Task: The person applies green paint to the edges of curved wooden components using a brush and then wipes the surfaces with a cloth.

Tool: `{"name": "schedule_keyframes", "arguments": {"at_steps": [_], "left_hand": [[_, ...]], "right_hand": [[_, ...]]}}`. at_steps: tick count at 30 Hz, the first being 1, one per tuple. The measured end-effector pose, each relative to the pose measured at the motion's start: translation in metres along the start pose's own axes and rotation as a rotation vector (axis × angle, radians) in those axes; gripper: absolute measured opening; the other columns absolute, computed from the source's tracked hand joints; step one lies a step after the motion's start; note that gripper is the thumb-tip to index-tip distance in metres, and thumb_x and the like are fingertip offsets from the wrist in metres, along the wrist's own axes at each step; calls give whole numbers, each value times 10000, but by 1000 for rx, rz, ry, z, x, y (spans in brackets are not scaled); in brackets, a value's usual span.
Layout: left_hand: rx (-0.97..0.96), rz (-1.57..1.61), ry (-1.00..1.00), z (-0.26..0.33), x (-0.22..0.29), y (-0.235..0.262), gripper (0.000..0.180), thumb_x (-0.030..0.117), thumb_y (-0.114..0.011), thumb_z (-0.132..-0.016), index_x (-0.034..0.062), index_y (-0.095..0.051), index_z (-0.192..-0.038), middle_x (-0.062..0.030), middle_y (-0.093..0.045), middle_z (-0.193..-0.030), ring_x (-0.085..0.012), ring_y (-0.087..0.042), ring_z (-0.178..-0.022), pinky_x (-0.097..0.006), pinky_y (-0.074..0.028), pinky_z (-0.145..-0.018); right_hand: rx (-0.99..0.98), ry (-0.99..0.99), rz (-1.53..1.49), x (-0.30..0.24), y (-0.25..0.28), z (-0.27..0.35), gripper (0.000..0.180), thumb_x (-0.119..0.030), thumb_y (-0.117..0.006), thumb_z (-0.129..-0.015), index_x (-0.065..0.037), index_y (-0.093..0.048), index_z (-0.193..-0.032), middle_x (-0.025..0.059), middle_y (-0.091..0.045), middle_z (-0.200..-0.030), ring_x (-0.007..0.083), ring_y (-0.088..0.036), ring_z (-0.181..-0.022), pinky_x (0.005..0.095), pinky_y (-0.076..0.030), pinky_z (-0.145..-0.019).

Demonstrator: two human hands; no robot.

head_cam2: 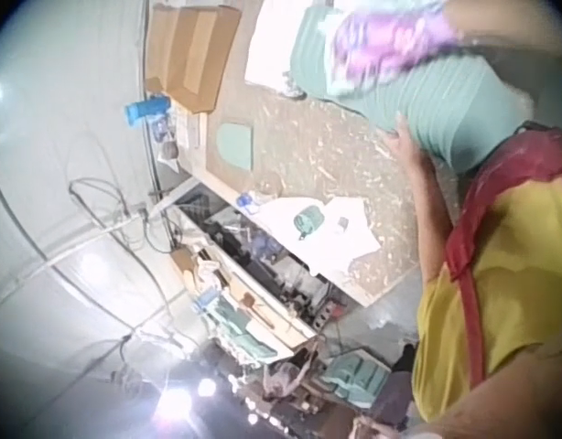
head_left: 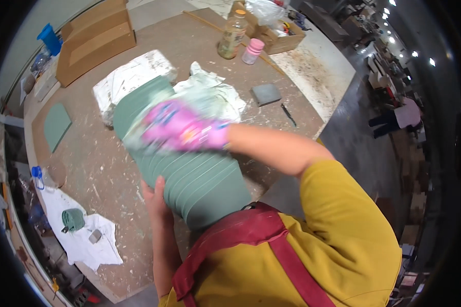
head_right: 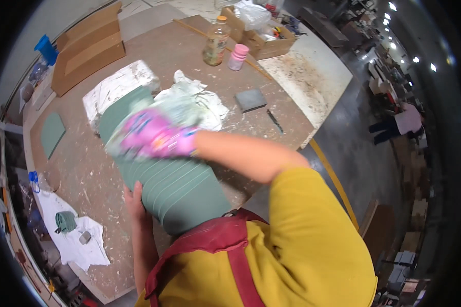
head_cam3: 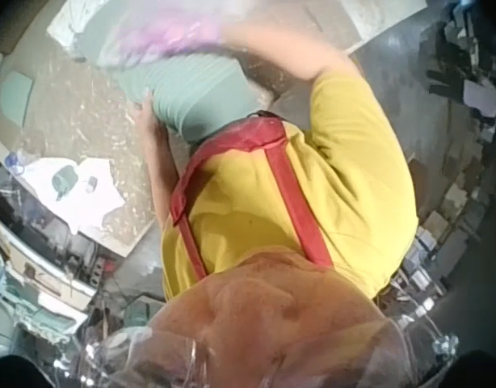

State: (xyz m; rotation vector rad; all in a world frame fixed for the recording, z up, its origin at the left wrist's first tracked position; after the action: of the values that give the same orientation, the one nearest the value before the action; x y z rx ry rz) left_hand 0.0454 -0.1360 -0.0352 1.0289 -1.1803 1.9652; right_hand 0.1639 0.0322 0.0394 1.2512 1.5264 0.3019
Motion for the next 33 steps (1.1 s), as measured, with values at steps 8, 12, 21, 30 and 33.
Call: {"name": "schedule_keyframes", "arguments": {"at_steps": [8,12,21,30,33], "left_hand": [[-4,-222,56,-8,2,3,626,123,-609,-867,-20,-311,-1399,-165,-470,-1326,-253,-497,-1165,-362,-408,-989],[-41,-135,19,-9,6,-4,642,114,-615,-864,-15,-290,-1402,-144,-465,-1318,-226,-489,-1170,-353,-404,-989],[-25,62,-8,-5,6,-4,685,116,-680,-851,24,-294,-1410,-88,-477,-1305,-178,-473,-1181,-324,-392,-999],[-39,-21,24,-7,6,-3,850,145,-692,-839,-5,-148,-1475,-170,-403,-1383,-235,-450,-1224,-342,-386,-1019],[-9,-80,41,-6,8,-3,800,119,-668,-853,13,-172,-1472,-153,-422,-1366,-224,-457,-1213,-341,-391,-1014]], "right_hand": [[158,-458,92,42,109,61,305,-202,-549,-882,-73,-615,-1150,125,-630,-999,261,-625,-929,354,-512,-818],[-83,91,390,5,24,13,360,-152,-641,-761,-79,-568,-1106,144,-565,-1041,308,-598,-903,409,-494,-802],[-772,263,269,-49,-55,-75,262,-206,-623,-788,-83,-625,-1019,133,-605,-1061,300,-623,-937,390,-512,-785],[-279,-149,262,27,73,19,289,-15,-561,-757,-51,-584,-1042,165,-551,-1003,353,-590,-932,416,-498,-791],[-270,-267,257,3,78,-21,185,-117,-550,-862,-70,-584,-1037,146,-594,-989,309,-644,-790,390,-547,-713]]}}
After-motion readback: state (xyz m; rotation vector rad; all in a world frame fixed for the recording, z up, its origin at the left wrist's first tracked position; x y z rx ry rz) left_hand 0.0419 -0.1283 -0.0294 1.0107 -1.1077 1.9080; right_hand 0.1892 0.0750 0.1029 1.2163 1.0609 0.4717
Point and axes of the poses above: each hand's wrist, its own z-axis away from the middle knuckle, its own y-axis out of the back of the hand, x = y × z, the point moved 2 cm from there along -z, towards the middle knuckle
